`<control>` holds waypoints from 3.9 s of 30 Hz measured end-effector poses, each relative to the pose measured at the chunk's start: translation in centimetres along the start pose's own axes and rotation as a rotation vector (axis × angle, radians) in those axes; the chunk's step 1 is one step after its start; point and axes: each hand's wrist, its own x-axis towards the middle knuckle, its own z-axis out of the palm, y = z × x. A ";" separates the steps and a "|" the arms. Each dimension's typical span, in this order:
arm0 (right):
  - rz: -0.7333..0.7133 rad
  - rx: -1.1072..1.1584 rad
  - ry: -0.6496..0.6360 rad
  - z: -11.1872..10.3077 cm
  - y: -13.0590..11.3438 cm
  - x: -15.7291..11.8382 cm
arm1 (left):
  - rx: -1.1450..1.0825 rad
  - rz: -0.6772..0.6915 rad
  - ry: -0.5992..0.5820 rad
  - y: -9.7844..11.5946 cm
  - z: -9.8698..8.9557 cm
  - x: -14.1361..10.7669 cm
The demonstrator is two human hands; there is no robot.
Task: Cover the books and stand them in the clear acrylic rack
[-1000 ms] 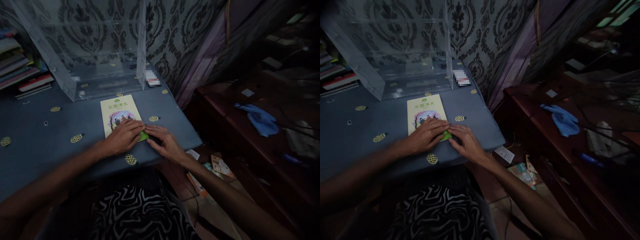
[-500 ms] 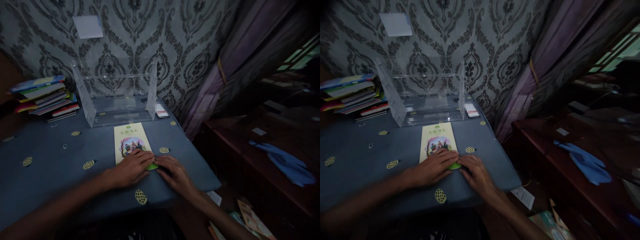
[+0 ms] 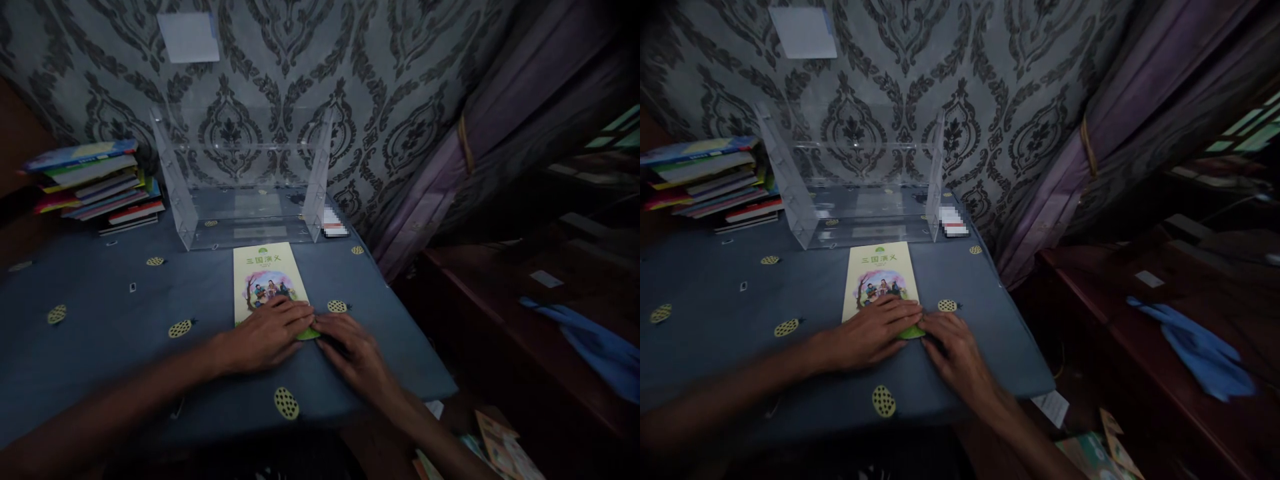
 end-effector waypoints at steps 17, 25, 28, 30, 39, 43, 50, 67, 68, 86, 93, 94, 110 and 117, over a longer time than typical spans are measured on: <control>-0.046 -0.072 -0.027 -0.5 -1.4 -1.6 | 0.131 -0.004 -0.114 2.4 0.1 -1.9; -0.122 -0.191 -0.057 -0.7 -1.5 -1.1 | 0.219 -0.060 -0.130 2.9 -0.2 -5.8; -0.118 -0.214 -0.031 -0.7 -1.7 -0.7 | 0.238 -0.077 -0.109 2.8 -0.4 -7.7; -0.123 -0.217 -0.004 -0.5 -2.0 -0.3 | 0.248 -0.087 -0.083 2.8 -0.6 -8.9; -0.103 -0.429 0.059 0.5 -3.4 2.5 | 0.246 -0.172 0.062 2.9 -0.9 -11.5; -0.169 -0.161 -0.111 1.5 -4.7 4.3 | 0.211 -0.188 0.101 2.9 -0.8 -11.2; -0.272 -0.010 -0.597 4.3 -6.3 6.8 | 0.224 -0.175 0.178 2.7 -0.8 -10.8; -0.352 -0.021 -0.694 8.2 0.0 15.4 | 0.122 -0.295 0.192 -2.0 -2.1 -9.8; -0.357 -0.032 -0.686 8.4 0.4 16.0 | 0.104 -0.296 0.193 -2.5 -2.2 -9.6; -0.187 -0.187 -0.513 7.2 5.2 17.6 | 0.145 -0.398 0.301 -12.2 -1.7 -5.6; -0.064 -0.188 -0.408 6.2 6.4 15.4 | 0.222 -0.430 0.305 -12.6 -1.4 -4.4; -0.047 -0.192 -0.393 6.1 6.4 15.2 | 0.230 -0.421 0.308 -12.6 -1.2 -4.4; 0.100 -0.252 -0.334 5.5 5.3 14.0 | 0.262 -0.394 0.313 -13.4 -0.2 -5.3; 0.117 -0.265 -0.331 5.5 4.9 14.1 | 0.256 -0.399 0.296 -13.6 -0.2 -5.5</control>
